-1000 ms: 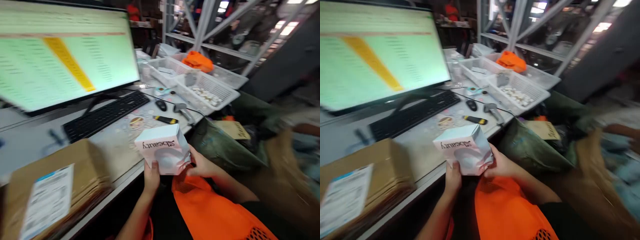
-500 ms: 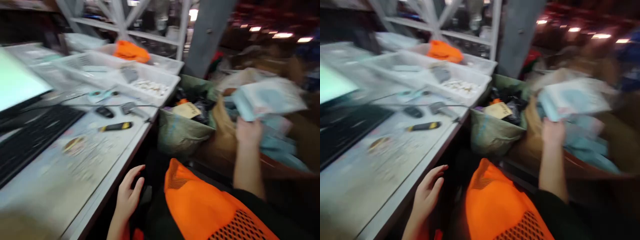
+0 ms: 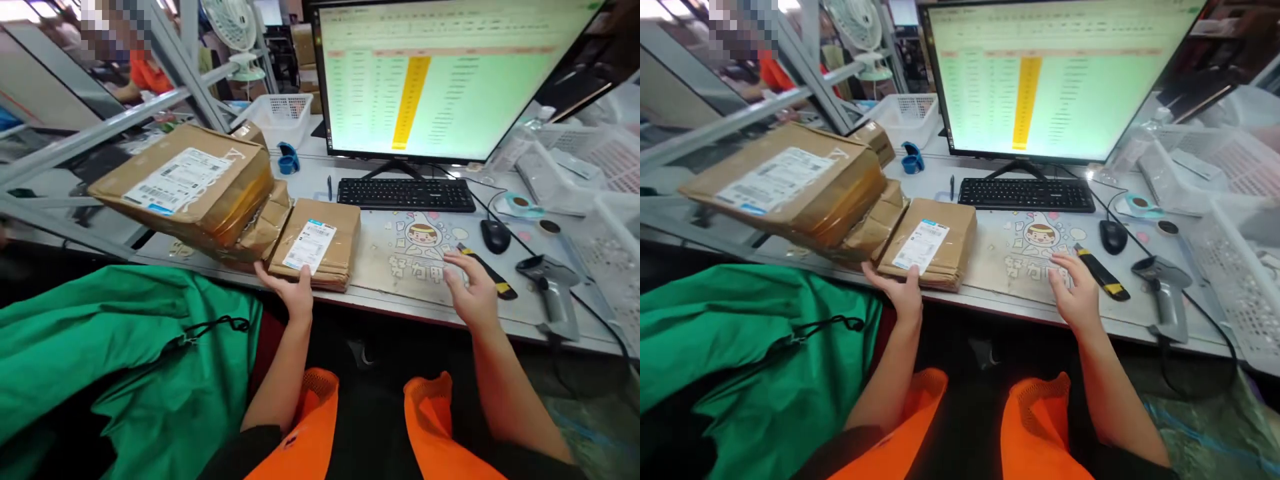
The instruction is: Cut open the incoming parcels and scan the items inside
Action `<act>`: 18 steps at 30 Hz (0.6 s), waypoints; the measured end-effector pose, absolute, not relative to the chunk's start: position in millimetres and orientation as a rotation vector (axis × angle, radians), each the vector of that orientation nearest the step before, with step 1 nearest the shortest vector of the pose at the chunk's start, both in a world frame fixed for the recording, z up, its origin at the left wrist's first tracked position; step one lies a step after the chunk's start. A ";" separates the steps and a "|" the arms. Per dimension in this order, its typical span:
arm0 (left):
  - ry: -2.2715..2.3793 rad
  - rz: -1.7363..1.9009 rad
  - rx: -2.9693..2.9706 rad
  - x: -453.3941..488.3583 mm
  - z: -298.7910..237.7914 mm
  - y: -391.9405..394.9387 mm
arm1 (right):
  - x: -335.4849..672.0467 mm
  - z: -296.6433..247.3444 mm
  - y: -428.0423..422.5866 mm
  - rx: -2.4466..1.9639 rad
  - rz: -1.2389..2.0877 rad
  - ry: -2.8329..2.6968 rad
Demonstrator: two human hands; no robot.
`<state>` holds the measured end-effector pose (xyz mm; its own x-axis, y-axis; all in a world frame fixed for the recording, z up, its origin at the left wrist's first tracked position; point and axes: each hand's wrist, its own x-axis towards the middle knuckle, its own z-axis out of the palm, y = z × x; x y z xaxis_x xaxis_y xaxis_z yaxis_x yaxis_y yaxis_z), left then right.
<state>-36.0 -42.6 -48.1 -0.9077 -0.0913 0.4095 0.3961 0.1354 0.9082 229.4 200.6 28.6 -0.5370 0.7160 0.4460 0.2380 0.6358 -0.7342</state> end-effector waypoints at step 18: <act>-1.912 -2.403 -0.473 59.2 -69.7 -67.3 | 386.1 24.6 296.6 -1.579 1.035 -1.736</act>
<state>59.2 -67.3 -69.7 -0.9530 0.1606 0.2571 0.2145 -0.2422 0.9462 386.1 296.6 24.6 -0.1417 0.9860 -0.0876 0.5460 0.0040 -0.8378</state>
